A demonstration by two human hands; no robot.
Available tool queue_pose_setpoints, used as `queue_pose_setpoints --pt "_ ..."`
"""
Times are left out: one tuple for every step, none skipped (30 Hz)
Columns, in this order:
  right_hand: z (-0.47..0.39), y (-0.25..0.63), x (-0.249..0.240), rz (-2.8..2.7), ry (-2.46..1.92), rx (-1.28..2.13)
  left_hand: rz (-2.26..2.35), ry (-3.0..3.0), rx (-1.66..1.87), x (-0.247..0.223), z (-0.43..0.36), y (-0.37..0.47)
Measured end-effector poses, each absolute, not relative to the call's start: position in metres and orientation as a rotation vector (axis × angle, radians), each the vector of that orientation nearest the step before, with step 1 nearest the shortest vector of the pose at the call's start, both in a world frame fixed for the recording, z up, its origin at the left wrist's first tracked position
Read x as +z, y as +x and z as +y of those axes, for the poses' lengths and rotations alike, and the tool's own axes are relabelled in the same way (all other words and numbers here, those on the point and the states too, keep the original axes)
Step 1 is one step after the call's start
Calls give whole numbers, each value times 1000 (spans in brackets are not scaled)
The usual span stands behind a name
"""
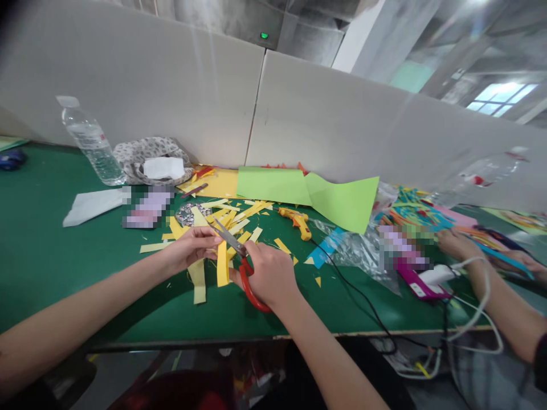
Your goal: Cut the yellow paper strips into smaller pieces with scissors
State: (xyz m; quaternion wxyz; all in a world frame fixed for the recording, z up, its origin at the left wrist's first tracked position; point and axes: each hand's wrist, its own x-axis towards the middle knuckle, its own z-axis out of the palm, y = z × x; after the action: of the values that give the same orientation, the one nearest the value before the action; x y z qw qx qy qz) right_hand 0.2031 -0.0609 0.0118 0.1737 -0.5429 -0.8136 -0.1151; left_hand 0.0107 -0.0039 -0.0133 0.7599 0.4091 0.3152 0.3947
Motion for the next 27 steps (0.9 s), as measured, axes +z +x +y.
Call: queue_pose_setpoints --pt "-61 203 11 -2305 -1537 -330 686 895 858 -13 -4 11" --pt "-60 203 11 -2301 -1537 -332 685 901 855 -12 -4 10" --pt "-60 204 10 -2296 -1540 -333 686 907 854 -12 -5 10" --pt "-60 204 10 -2292 -1541 -332 686 911 853 -11 -5 10" --pt "-60 204 10 -2291 -1538 -332 686 915 849 -11 -5 10" --pt "-59 204 9 -2290 -1531 -333 686 918 847 -11 -5 10" --pt "-59 204 9 -2290 -1520 -337 686 917 846 -10 -5 10" --pt "-59 205 9 -2289 -1507 -340 686 916 847 -11 -5 10" --pt "-59 205 9 -2287 -1495 -342 687 917 846 -11 -5 10" --pt "-58 205 8 -2284 -1485 -343 690 917 848 -11 -5 10" --pt "-58 205 8 -2279 -1480 -344 692 918 850 -11 -5 10" --pt "-58 205 8 -2273 -1479 -344 694 921 850 -11 -5 10" --pt "-58 205 7 -2269 -1480 -343 697 925 849 -11 -4 10" --pt "-58 205 7 -2268 -1485 -343 702 926 848 -11 -4 10" --pt "-58 206 8 -2269 -1494 -343 708 925 848 -11 -4 10" --pt "-58 206 8 -2274 -1506 -343 715 922 847 -11 -4 10" --pt "-58 206 9 -2285 -1515 -340 722 920 844 -11 -4 10" --pt "-58 206 9 -2299 -1522 -335 730 920 839 -12 -4 10" --pt "-58 207 10 -2315 -1525 -328 735 924 830 -12 -4 10" --pt "-58 207 10 -2328 -1525 -319 739 931 819 -12 -4 10" --pt "-58 208 11 -2337 -1520 -311 740 937 808 -13 -4 10" --pt "-58 208 11 -2342 -1514 -305 739 945 795 -13 -3 10" --pt "-57 208 11 -2342 -1510 -304 734 951 784 -13 -3 10" --pt "-57 209 11 -2339 -1506 -307 729 955 775 -14 -3 10" --pt "-57 209 11 -2334 -1501 -310 726 958 768 -14 -3 10" --pt "-57 209 11 -2328 -1498 -310 725 960 762 -14 -3 10" --pt "-57 209 11 -2321 -1497 -303 725 960 756 -14 -3 10"
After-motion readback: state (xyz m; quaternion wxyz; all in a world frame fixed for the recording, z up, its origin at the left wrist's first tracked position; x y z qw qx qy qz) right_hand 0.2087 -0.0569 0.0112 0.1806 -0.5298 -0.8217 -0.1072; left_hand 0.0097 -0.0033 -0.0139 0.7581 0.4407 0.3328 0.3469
